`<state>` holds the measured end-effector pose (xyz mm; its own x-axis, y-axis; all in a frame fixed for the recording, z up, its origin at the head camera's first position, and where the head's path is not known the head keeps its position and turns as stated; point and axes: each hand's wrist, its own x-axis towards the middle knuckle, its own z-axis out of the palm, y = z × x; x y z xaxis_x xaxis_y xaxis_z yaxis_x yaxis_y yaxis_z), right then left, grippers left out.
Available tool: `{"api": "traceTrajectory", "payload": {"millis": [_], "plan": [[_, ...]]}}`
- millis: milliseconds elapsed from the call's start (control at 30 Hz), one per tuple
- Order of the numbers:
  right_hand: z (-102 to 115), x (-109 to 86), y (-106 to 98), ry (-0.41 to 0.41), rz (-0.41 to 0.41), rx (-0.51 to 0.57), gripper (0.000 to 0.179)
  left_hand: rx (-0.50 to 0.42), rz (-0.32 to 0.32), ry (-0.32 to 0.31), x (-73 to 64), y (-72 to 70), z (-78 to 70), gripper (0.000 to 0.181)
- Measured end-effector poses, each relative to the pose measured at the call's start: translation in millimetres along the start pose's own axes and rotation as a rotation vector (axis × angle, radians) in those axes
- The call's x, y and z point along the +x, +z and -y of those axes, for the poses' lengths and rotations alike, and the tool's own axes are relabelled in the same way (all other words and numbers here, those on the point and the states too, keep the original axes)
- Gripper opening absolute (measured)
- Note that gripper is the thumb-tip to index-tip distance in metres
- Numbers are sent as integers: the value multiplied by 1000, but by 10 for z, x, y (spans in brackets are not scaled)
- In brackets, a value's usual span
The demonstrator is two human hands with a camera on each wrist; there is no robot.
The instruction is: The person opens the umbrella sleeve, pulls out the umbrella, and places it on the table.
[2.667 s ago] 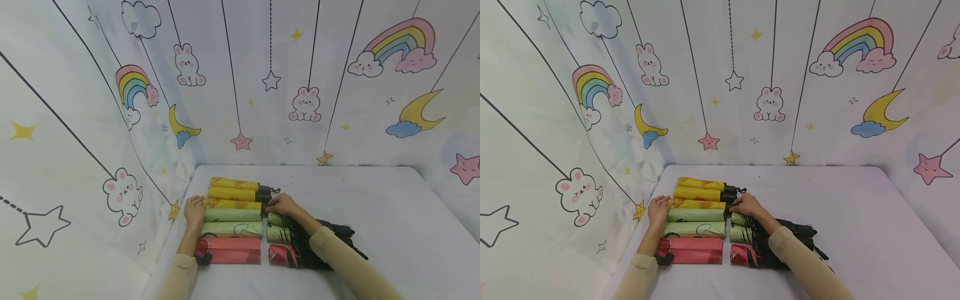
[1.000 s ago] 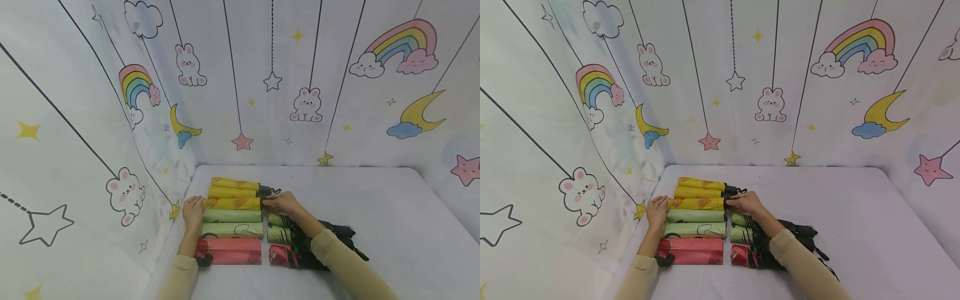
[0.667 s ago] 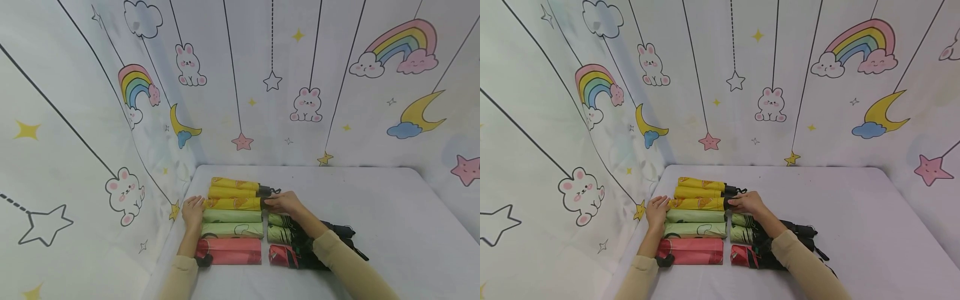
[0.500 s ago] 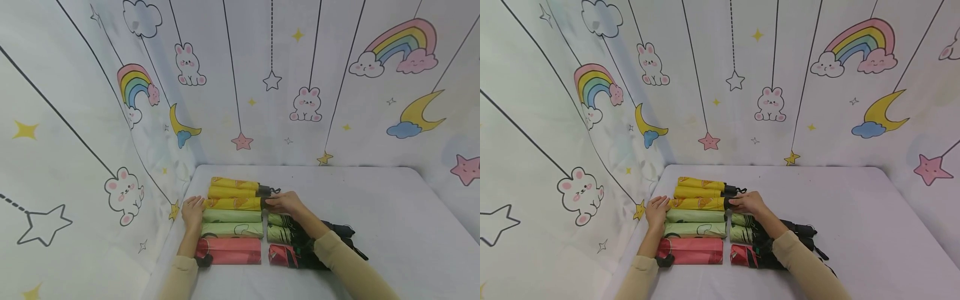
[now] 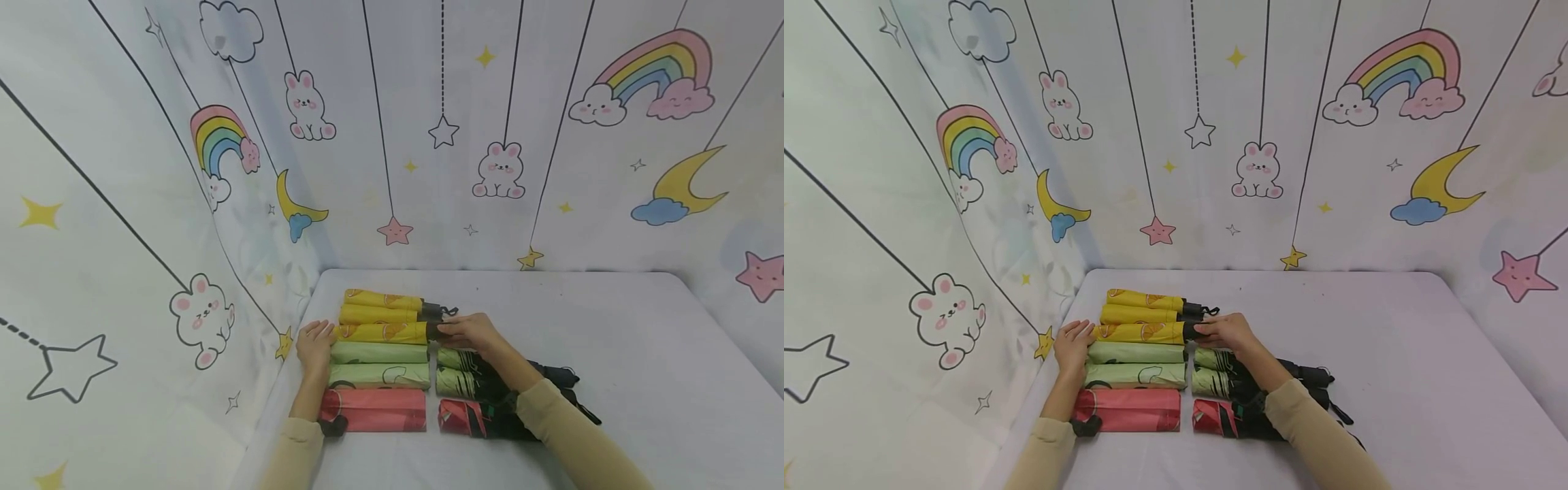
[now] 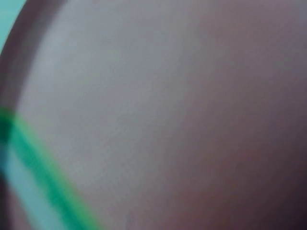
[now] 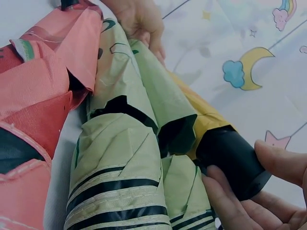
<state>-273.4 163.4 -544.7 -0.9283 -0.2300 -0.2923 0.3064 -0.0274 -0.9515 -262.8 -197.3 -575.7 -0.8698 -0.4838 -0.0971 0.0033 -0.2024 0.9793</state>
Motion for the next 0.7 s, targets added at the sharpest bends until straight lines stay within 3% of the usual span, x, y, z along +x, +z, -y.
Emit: {"api": "traceTrajectory", "payload": {"millis": [700], "plan": [[13,-75,-74,17,-23,33,50,-14,-7,-10,10,-10,-7,49]]}}
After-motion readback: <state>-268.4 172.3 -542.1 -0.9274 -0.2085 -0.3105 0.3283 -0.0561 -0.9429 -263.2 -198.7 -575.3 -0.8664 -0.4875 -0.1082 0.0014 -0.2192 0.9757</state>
